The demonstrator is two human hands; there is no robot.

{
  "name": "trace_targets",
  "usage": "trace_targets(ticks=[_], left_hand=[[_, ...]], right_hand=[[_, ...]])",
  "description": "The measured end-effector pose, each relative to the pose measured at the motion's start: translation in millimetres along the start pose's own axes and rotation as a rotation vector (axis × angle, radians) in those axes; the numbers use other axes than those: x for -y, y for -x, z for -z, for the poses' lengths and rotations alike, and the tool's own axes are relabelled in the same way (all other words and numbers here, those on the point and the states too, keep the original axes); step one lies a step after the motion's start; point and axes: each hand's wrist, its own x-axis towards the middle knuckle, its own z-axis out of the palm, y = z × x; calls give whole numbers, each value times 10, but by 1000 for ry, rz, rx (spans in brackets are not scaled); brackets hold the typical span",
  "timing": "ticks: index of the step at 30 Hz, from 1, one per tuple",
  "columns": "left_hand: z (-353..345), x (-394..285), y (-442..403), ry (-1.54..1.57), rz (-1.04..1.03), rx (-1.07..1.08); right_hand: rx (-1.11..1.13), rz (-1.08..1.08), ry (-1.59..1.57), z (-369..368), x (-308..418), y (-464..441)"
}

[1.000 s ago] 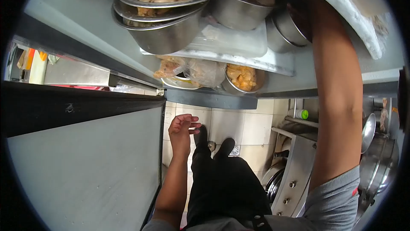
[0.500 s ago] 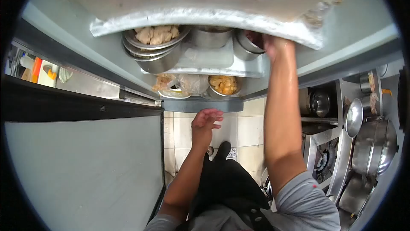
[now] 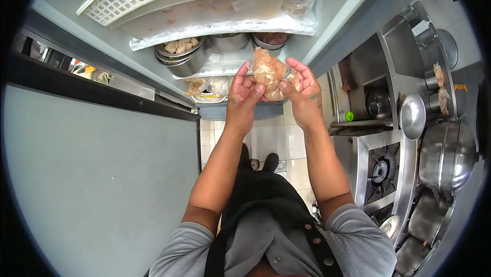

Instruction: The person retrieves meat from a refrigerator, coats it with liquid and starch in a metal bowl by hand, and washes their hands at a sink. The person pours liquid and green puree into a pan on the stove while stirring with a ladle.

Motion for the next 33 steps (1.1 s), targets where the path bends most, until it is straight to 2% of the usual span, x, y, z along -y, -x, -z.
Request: trace_targets(ticks=[1,4,6,7,9,12,13,14,16,17,18,19,20,21,23,24,25,26,28,32,33], left_hand=[[-19,14,35,9,-8,-12],[51,132,104,33,23,-15],[24,41,273,29,86,58],[17,28,416,30,105,22],[266,-2,757,-159,124,-106],[415,-395,1403,-547,10,-251],[406,-585,1653,-606,-2,-294],[358,-771,1843,-666,-20,-346],[266,-1112,2168,-775,-92,-405],[230,-1271,2412,-838,-129,-463],[147,-1435,2651,-837,-182,-499],[58,-1573,2849,-832,-251,-546],[-43,-1712,3070,-829,-320,-593],[-139,-1833,3340,-796,-361,-633],[-230,-1965,3834,-767,-530,-693],[-63,-2062,3773,-772,-516,-699],[-198,-2093,4119,-765,-596,-685],[-209,-2135,4281,-755,-645,-650],[-153,-2211,4732,-703,-727,-542],[-142,-2205,5372,-606,-994,-880],[90,-2355,5322,-45,-690,-221]], right_hand=[[14,-33,26,30,59,50],[169,116,466,261,141,182],[109,-76,291,432,311,413],[83,-155,191,583,428,533],[-297,-182,168,1395,594,679],[-901,-224,37,2808,866,914],[-1031,-246,-66,3359,867,963],[-1006,-299,-207,3989,832,1040],[-1105,-309,-105,4720,767,1089],[-1193,-160,-176,4957,670,1063],[-943,-124,-199,5823,343,1173],[-838,-93,-162,5946,352,1138],[-918,-57,-73,6039,370,1149],[-926,108,6,6242,325,1121],[-1215,126,60,5954,515,1124],[-1359,127,88,5854,593,1085],[-1431,163,8,4951,980,1116],[-1515,139,31,4481,1135,1141],[-1329,85,228,4162,1066,1246],[-1213,-33,352,3431,722,1458],[-1135,-38,323,3417,504,1461]])
